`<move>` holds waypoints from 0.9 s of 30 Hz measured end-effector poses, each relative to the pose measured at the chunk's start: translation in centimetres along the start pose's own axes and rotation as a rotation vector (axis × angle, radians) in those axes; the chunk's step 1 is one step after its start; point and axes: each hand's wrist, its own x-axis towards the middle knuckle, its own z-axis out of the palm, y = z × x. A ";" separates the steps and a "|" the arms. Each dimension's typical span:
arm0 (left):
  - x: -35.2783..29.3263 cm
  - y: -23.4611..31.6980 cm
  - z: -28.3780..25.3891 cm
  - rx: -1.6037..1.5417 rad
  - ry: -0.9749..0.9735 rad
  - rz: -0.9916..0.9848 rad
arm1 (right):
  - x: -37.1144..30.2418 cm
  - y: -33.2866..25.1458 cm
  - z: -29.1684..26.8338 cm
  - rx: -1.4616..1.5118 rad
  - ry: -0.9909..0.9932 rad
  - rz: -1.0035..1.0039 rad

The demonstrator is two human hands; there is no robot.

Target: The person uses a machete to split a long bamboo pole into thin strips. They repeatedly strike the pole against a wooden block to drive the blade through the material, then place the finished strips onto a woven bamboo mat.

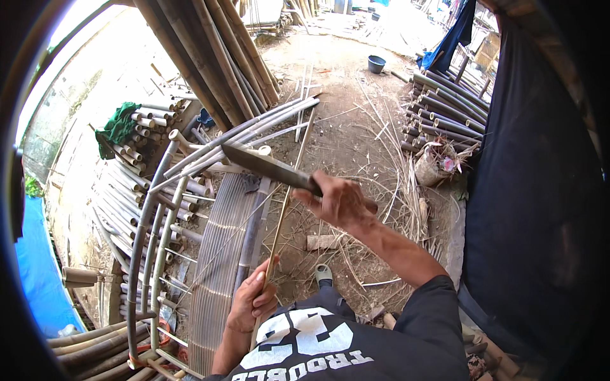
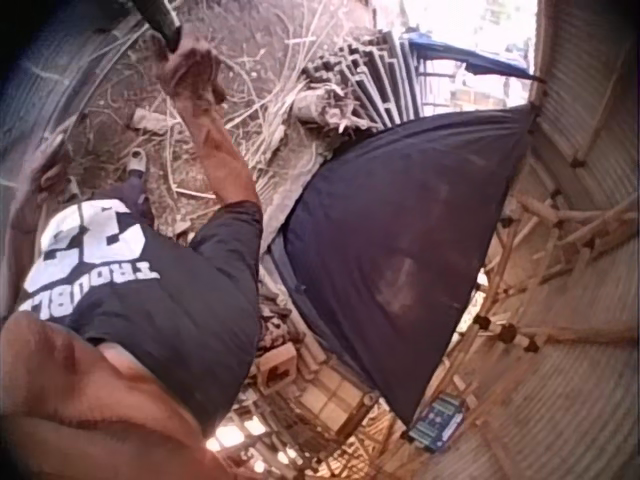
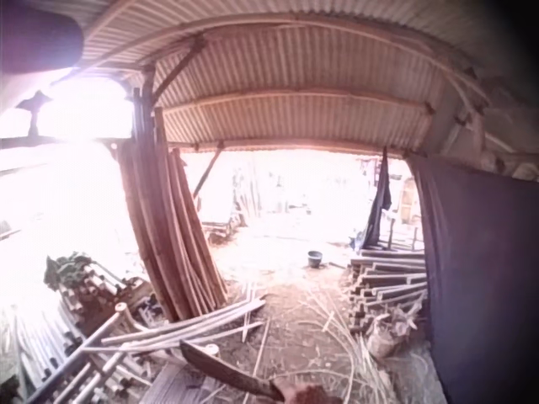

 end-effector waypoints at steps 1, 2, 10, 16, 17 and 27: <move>-0.1 0.0 -0.1 0.008 0.008 0.003 | -0.4 -0.2 0.5 -0.015 0.065 -0.154; -0.1 0.0 -0.2 0.017 0.015 0.006 | -0.8 -0.5 1.0 -0.030 0.130 -0.308; -1.1 -0.6 -0.5 0.033 0.004 -0.013 | 1.4 3.0 -1.0 -0.095 0.091 -0.150; -2.8 -1.5 -1.2 -0.104 -0.031 -0.058 | 4.5 9.9 -4.2 -0.071 0.101 0.221; -2.9 -1.7 -1.4 -0.157 -0.056 -0.082 | 4.8 11.7 -6.3 -0.053 0.145 0.284; 1.7 0.5 -1.9 0.375 0.183 0.186 | -3.5 -4.0 3.0 0.067 0.048 -0.454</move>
